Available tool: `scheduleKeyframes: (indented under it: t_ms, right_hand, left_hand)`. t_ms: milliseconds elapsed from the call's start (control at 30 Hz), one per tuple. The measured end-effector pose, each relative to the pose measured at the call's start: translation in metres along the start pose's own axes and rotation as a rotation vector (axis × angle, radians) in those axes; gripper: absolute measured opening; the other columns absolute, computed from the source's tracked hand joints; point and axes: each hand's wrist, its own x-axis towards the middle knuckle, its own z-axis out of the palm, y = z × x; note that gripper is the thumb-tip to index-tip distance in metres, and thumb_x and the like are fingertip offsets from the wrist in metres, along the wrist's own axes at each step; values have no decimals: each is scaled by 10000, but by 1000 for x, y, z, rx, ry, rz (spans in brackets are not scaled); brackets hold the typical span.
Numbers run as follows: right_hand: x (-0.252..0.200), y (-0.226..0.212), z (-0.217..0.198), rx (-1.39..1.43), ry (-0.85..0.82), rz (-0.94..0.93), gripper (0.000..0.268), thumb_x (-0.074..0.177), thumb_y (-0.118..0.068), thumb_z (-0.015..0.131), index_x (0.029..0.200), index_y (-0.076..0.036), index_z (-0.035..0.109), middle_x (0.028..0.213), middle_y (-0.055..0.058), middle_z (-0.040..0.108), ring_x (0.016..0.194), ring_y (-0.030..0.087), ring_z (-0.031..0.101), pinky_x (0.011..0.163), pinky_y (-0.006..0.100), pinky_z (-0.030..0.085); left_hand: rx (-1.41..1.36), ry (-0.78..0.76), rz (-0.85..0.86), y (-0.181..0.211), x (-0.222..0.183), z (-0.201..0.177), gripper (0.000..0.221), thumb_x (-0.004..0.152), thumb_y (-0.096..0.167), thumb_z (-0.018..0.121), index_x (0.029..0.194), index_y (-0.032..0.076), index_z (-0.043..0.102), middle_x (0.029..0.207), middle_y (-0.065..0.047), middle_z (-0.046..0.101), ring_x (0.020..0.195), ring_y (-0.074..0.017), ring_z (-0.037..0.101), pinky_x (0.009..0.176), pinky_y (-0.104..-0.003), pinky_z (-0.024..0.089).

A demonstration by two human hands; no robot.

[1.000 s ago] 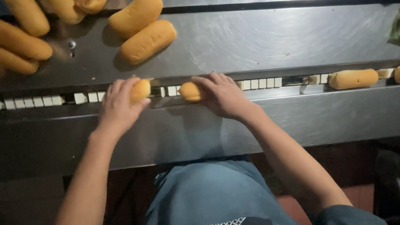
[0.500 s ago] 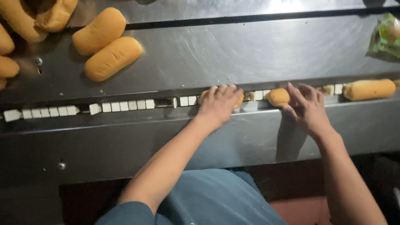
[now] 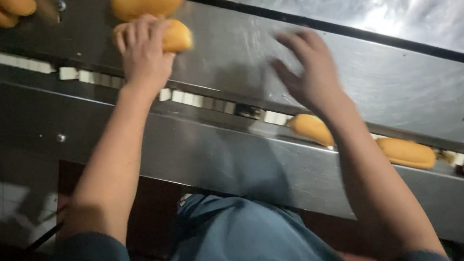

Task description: Placing individual bread rolls from a pile into the slots of a moving conveyor belt in a bakery production line.

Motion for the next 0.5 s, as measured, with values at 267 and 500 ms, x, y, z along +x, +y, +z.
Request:
scheduleKeyframes:
  t_ms: [267, 500]
  right_hand:
    - [160, -38, 188, -249, -455, -1, 784, 897, -605, 736, 1503, -210, 435, 1404, 115, 474, 1279, 368, 469, 1009, 549, 374]
    - [52, -22, 107, 451, 178, 696, 382, 887, -239, 751, 1233, -145, 620, 965, 76, 745, 786, 120, 661, 687, 248, 520]
  left_hand:
    - [131, 26, 258, 8, -50, -5, 416, 877, 233, 699, 1281, 137, 676, 1120, -124, 642, 1163, -348, 556, 1158, -501, 325]
    - [-224, 73, 154, 20, -72, -47, 546, 653, 170, 724, 1188, 206, 622, 1230, 1, 680, 1119, -287, 616, 888, -471, 405]
